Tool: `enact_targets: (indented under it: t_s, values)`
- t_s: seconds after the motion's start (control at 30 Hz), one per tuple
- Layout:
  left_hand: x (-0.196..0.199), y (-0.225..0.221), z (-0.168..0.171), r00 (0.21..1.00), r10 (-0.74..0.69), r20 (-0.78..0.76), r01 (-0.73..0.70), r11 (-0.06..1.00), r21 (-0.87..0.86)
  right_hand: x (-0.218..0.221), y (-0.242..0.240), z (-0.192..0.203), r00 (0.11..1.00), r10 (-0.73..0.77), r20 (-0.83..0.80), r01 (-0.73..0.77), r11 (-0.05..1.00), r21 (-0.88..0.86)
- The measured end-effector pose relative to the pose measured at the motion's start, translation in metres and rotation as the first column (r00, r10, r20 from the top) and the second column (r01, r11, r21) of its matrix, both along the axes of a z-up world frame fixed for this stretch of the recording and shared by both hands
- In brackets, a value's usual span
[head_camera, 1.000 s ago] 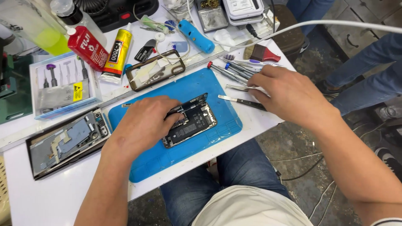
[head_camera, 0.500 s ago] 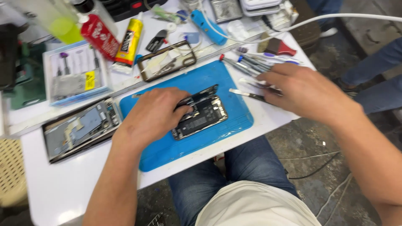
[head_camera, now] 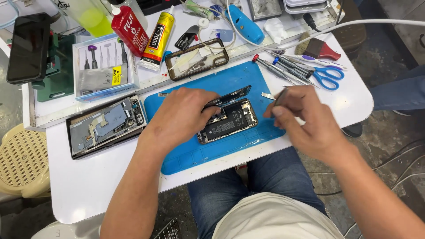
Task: A person is disassembling a mobile phone on a workbench to repair or replace internal components.
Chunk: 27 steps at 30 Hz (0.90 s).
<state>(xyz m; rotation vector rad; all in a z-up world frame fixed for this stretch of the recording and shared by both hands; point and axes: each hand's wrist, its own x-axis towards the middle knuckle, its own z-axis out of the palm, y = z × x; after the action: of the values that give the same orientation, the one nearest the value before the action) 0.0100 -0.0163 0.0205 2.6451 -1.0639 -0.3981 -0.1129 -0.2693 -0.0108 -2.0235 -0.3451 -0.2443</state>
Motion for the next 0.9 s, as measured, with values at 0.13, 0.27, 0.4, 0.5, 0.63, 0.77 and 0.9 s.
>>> enact_targets:
  t_s: [0.13,0.27,0.4,0.5,0.63,0.77,0.9]
  values:
    - [-0.002,0.000,0.001,1.000,0.011,0.005,-0.011,0.999,-0.033,-0.004,0.015,-0.004,0.990,-0.115,-0.085,0.116,0.993,0.006]
    - [-0.004,-0.001,0.006,1.000,0.002,-0.029,-0.005,0.995,-0.100,-0.002,0.019,-0.009,0.968,-0.140,0.209,0.110,0.983,0.150]
    - [-0.004,-0.009,0.027,0.996,-0.007,-0.088,0.000,0.997,-0.084,-0.007,0.012,-0.041,0.969,-0.193,0.154,0.120,0.914,0.386]
    - [-0.007,-0.013,0.028,0.991,0.050,-0.122,-0.057,0.997,-0.051,-0.010,0.015,-0.030,0.962,-0.211,0.173,0.126,0.905,0.406]
    - [-0.008,-0.014,0.029,0.986,0.098,-0.134,-0.106,0.993,-0.052,-0.021,0.006,0.004,0.903,-0.316,0.290,0.178,0.891,0.417]
    - [-0.004,-0.007,0.008,0.992,0.102,-0.074,-0.104,0.994,-0.020,-0.039,-0.014,0.015,0.776,-0.538,0.328,0.353,0.802,0.481]
    - [-0.004,-0.009,0.008,0.992,0.117,-0.055,-0.118,0.993,-0.007,-0.049,-0.016,0.021,0.801,-0.539,0.261,0.386,0.798,0.463]
